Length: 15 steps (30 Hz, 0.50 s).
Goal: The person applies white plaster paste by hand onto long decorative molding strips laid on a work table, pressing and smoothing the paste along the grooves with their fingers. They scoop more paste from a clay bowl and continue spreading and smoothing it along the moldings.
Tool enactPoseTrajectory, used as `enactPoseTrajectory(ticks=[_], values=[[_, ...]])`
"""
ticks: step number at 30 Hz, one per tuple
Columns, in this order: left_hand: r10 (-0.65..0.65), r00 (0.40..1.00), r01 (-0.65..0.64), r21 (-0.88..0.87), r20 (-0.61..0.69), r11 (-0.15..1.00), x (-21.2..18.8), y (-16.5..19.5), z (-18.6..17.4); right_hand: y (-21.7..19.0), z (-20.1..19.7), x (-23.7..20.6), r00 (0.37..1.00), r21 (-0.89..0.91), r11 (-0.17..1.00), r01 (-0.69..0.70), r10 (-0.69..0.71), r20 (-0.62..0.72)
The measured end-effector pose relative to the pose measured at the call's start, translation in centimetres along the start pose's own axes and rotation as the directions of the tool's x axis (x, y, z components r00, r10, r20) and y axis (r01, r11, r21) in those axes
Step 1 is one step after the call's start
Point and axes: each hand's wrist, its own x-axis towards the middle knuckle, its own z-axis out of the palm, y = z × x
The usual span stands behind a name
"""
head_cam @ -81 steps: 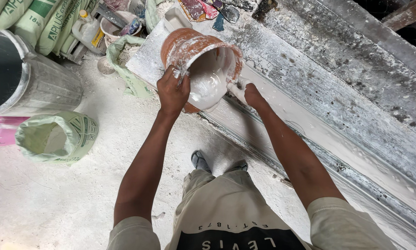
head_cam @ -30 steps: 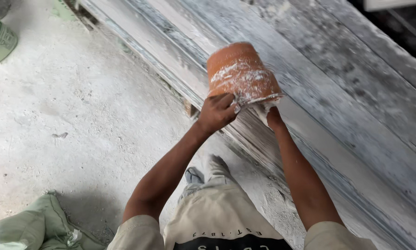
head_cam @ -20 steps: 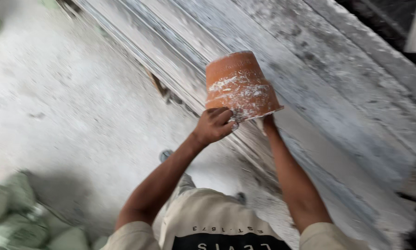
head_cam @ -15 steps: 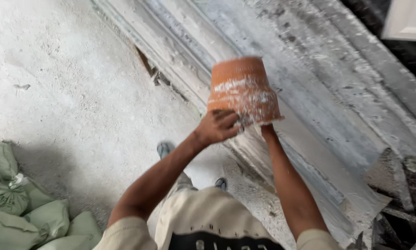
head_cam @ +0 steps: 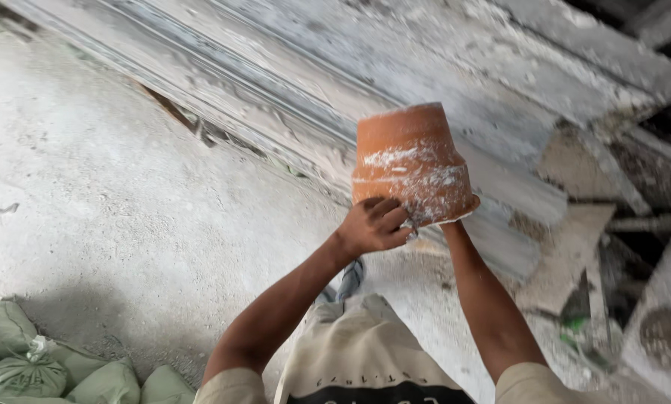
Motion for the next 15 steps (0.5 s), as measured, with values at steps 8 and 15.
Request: enactPoseTrajectory(ticks=[8, 15], values=[[0.015, 1.0, -0.015, -0.047, 0.008, 0.999, 2.2, 6.3, 4.3, 1.2, -8.3, -6.7, 0.994, -0.284, 0.959, 0.018, -0.048, -0.1], [-0.318, 0.934, 0.292, -0.164, -0.163, 0.942, 5.0, 9.7, 10.3, 3.0, -16.8, -11.2, 0.965, 0.065, 0.97, -0.234, 0.24, -0.103]])
